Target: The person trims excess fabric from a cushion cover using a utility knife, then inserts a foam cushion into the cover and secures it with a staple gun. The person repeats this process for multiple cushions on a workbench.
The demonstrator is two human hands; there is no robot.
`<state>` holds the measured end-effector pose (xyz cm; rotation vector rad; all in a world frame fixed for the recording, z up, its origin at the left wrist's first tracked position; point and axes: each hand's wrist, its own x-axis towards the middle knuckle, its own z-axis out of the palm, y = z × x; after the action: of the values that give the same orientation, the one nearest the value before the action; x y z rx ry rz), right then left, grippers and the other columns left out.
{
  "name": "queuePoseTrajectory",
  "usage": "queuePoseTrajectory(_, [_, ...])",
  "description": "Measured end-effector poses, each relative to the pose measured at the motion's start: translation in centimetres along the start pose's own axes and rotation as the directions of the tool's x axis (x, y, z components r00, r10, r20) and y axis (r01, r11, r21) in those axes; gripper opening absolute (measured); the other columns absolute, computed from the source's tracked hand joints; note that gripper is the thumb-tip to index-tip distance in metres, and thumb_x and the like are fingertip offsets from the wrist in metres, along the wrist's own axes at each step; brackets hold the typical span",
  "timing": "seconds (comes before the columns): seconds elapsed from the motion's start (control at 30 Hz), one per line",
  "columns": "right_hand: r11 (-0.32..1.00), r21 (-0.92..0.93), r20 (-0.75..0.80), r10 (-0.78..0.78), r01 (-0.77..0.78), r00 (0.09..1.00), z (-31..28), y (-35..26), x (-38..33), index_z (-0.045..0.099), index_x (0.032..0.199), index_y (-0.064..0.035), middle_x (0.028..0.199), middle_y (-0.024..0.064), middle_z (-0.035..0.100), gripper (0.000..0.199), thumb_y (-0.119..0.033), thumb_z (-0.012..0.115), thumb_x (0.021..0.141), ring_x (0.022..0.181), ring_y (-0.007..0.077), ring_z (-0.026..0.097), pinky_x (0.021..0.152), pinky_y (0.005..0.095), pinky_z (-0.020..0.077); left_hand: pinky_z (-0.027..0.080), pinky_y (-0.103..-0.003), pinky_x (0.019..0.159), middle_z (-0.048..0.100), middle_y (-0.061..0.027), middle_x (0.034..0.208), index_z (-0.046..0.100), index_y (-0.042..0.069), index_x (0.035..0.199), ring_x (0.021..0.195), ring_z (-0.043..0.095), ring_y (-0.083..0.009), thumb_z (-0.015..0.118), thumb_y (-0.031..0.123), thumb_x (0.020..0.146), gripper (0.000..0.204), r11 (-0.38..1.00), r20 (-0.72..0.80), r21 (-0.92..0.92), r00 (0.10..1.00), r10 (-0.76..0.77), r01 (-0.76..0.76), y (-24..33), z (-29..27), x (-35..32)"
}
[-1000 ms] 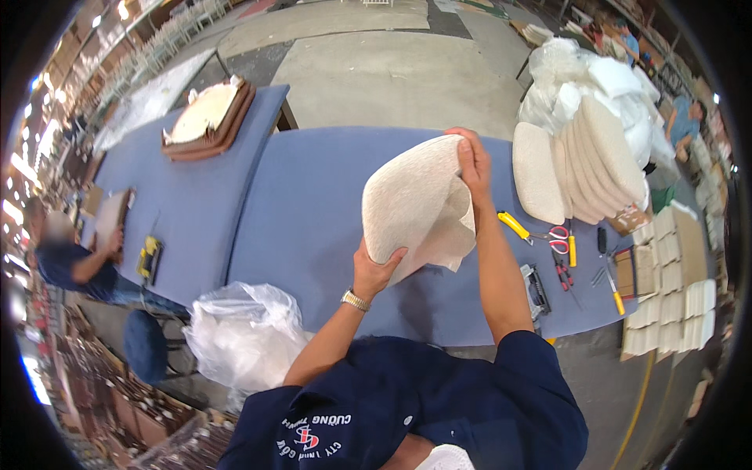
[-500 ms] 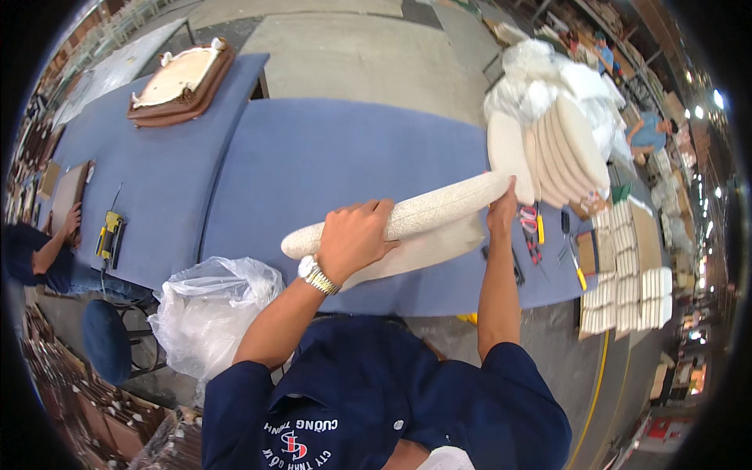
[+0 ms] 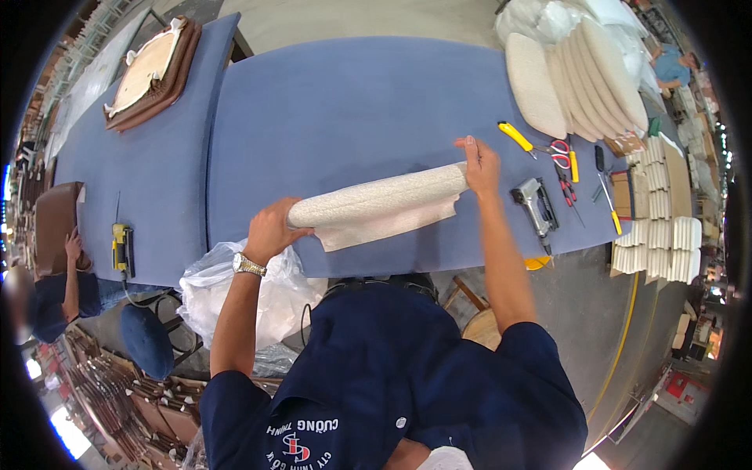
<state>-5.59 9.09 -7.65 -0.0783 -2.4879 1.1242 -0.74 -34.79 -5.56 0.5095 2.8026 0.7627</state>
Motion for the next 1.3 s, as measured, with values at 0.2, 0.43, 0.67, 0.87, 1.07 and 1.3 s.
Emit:
queuePoseTrajectory(0.2, [0.909, -0.389, 0.506, 0.071, 0.153, 0.860, -0.9, -3.6, 2.1, 0.077, 0.089, -0.0061, 0.082, 0.0166, 0.073, 0.053, -0.046, 0.046, 0.105, 0.080, 0.0359, 0.069, 0.075, 0.0466, 0.0517, 0.057, -0.042, 0.084, 0.075, -0.0120, 0.104, 0.071, 0.006, 0.113, 0.096, 0.072, -0.0339, 0.091, 0.036, 0.069, 0.057, 0.985, 0.009, -0.174, 1.000, 0.016, -0.015, 0.4, 0.1, 1.7])
queuePoseTrajectory(0.43, [0.936, -0.158, 0.648, -0.141, 0.314, 0.748, 9.6, -14.9, -3.4, 0.075, 0.085, -0.0038, 0.085, 0.0178, 0.073, 0.056, -0.053, 0.051, 0.098, 0.081, 0.0355, 0.070, 0.082, 0.0466, 0.0521, 0.057, -0.041, 0.083, 0.074, -0.0132, 0.104, 0.070, 0.005, 0.114, 0.096, 0.072, -0.0342, 0.092, 0.034, 0.068, 0.059, 0.971, -0.056, -0.228, 0.997, 0.061, -0.073, -1.8, 1.8, 3.8])
queuePoseTrajectory(0.67, [0.906, 0.015, 0.446, -0.385, 0.423, 0.808, 13.4, -17.6, -6.8, 0.074, 0.089, -0.0056, 0.093, 0.0135, 0.074, 0.041, -0.043, 0.058, 0.096, 0.096, 0.0271, 0.067, 0.096, 0.0436, 0.0448, 0.057, -0.041, 0.084, 0.073, -0.0163, 0.110, 0.068, 0.004, 0.117, 0.100, 0.071, -0.0353, 0.092, 0.024, 0.069, 0.058, 0.965, -0.065, -0.250, 0.996, 0.066, -0.080, -2.8, 2.8, 2.4])
queuePoseTrajectory(0.87, [0.919, -0.340, 0.172, -0.150, 0.202, 0.973, 0.1, -3.9, -2.0, 0.074, 0.084, -0.0067, 0.084, 0.0085, 0.073, 0.035, -0.035, 0.057, 0.096, 0.086, 0.0288, 0.068, 0.093, 0.0441, 0.0471, 0.057, -0.042, 0.085, 0.074, -0.0172, 0.108, 0.067, 0.003, 0.119, 0.099, 0.072, -0.0352, 0.095, 0.025, 0.065, 0.064, 0.972, -0.008, -0.212, 0.995, 0.102, -0.102, -2.3, 2.3, 2.2])
queuePoseTrajectory(1.07, [0.496, 0.563, 0.159, 0.719, -0.661, 0.676, 4.8, 10.7, -3.3, 0.074, 0.097, -0.0007, 0.100, 0.0128, 0.071, 0.063, -0.056, 0.043, 0.103, 0.099, 0.0208, 0.061, 0.093, 0.0388, 0.0457, 0.055, -0.046, 0.084, 0.073, -0.0205, 0.103, 0.066, 0.000, 0.117, 0.096, 0.071, -0.0388, 0.097, 0.035, 0.062, 0.071, 0.988, -0.062, -0.149, 0.998, 0.034, -0.043, -3.4, 2.1, 1.7])
queuePoseTrajectory(1.3, [0.722, 0.352, -0.323, 0.691, -0.596, 0.647, -0.8, 5.4, 0.9, 0.070, 0.099, 0.0099, 0.102, 0.0357, 0.068, 0.086, -0.066, 0.029, 0.102, 0.105, 0.0481, 0.064, 0.091, 0.0532, 0.0459, 0.057, -0.040, 0.079, 0.074, -0.0202, 0.095, 0.065, -0.003, 0.115, 0.088, 0.073, -0.0281, 0.097, 0.031, 0.065, 0.068, 0.959, 0.018, -0.273, 0.997, -0.077, 0.079, 1.8, 0.3, 3.8])
